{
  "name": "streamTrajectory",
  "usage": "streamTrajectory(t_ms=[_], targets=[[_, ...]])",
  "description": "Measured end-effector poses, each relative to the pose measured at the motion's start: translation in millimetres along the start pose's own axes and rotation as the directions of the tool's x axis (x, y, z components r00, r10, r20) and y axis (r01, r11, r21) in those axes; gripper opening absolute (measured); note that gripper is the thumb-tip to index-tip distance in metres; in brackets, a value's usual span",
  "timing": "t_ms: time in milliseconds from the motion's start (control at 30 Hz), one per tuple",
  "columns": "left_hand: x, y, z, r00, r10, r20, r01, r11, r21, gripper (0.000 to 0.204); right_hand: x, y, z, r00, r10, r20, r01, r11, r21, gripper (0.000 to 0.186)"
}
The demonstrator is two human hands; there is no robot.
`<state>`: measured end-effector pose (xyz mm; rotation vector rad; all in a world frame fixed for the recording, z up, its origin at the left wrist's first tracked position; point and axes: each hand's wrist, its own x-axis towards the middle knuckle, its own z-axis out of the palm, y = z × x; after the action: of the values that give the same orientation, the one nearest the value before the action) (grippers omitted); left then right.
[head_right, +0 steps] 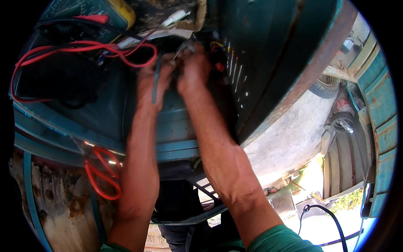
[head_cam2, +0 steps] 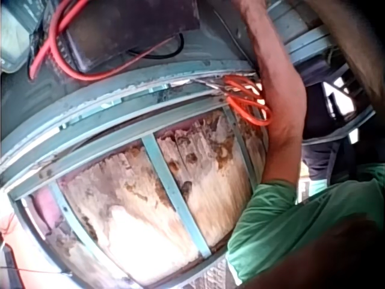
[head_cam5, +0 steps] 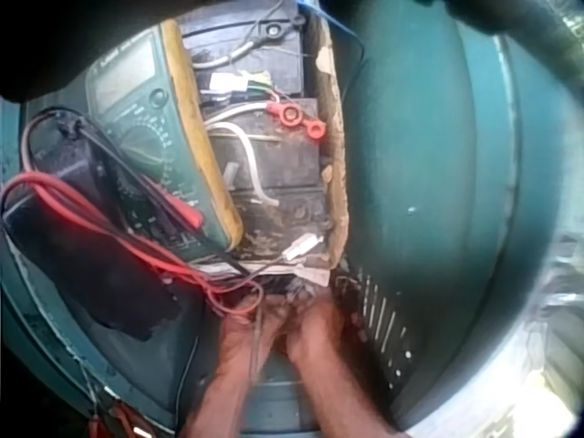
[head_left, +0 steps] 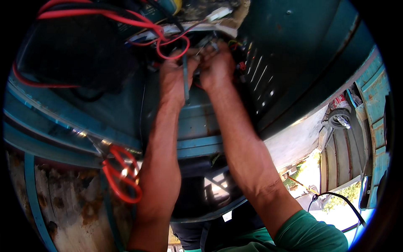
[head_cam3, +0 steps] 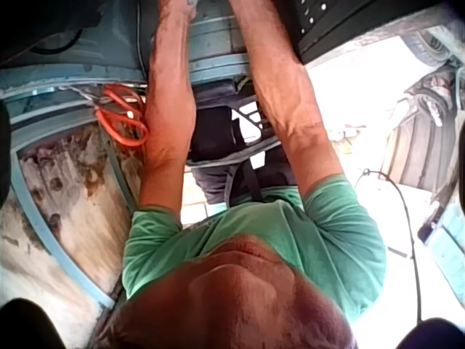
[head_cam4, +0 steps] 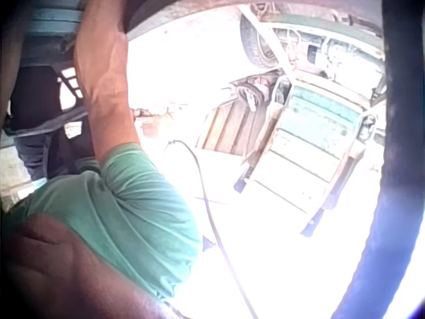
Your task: The person works on the electrical system of a teal three-wheeled vehicle, using a screwdriver to adjust connections within the exposed wiring harness. The person manipulates various colored wires and components inside the vehicle's compartment while standing outdoors.
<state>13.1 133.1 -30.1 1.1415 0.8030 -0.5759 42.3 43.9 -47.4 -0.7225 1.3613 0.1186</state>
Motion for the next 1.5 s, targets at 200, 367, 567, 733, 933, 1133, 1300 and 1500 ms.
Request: streamTrajectory(t_ms=[200, 367, 567, 733, 933, 1133, 1300, 1500], targets=[[-2, 5, -2, 0.999, 0.026, -0.038, -0.021, 0.992, 0.126, 0.016, 54, 21, -43, 0.468, -0.531, 0.707, 0.854, 0.067, -0.515, 0.018], [-7, 12, -6, 0.997, -0.073, 0.021, 0.072, 0.997, 0.04, 0.018, 55, 21, -45, 0.587, -0.498, 0.638, 0.805, 0.269, -0.529, 0.022], [-6, 12, -7, 0.996, -0.088, 0.018, 0.088, 0.996, 0.024, 0.019, 61, 21, -43, 0.534, -0.523, 0.664, 0.844, 0.282, -0.457, 0.025], [-3, 1, -9, 1.0, -0.01, 0.014, 0.011, 1.0, -0.008, 0.02, 54, 21, -42, 0.661, -0.459, 0.594, 0.735, 0.554, -0.39, 0.028], [-2, 0, -8, 1.0, 0.012, 0.015, -0.011, 1.0, -0.01, 0.02, 59, 24, -44, 0.776, -0.387, 0.498, 0.559, 0.788, -0.258, 0.03], [-3, 1, -8, 1.0, -0.014, 0.005, 0.014, 1.0, -0.005, 0.02, 56, 23, -44, 0.703, -0.449, 0.552, 0.687, 0.63, -0.362, 0.03], [-3, 2, -8, 1.0, -0.022, 0.008, 0.023, 1.0, -0.013, 0.02, 55, 21, -42, 0.62, -0.496, 0.608, 0.779, 0.482, -0.401, 0.029], [-4, 4, -8, 0.999, -0.036, 0.01, 0.036, 0.999, 0.001, 0.02, 52, 23, -41, 0.549, -0.537, 0.641, 0.834, 0.307, -0.458, 0.028]])
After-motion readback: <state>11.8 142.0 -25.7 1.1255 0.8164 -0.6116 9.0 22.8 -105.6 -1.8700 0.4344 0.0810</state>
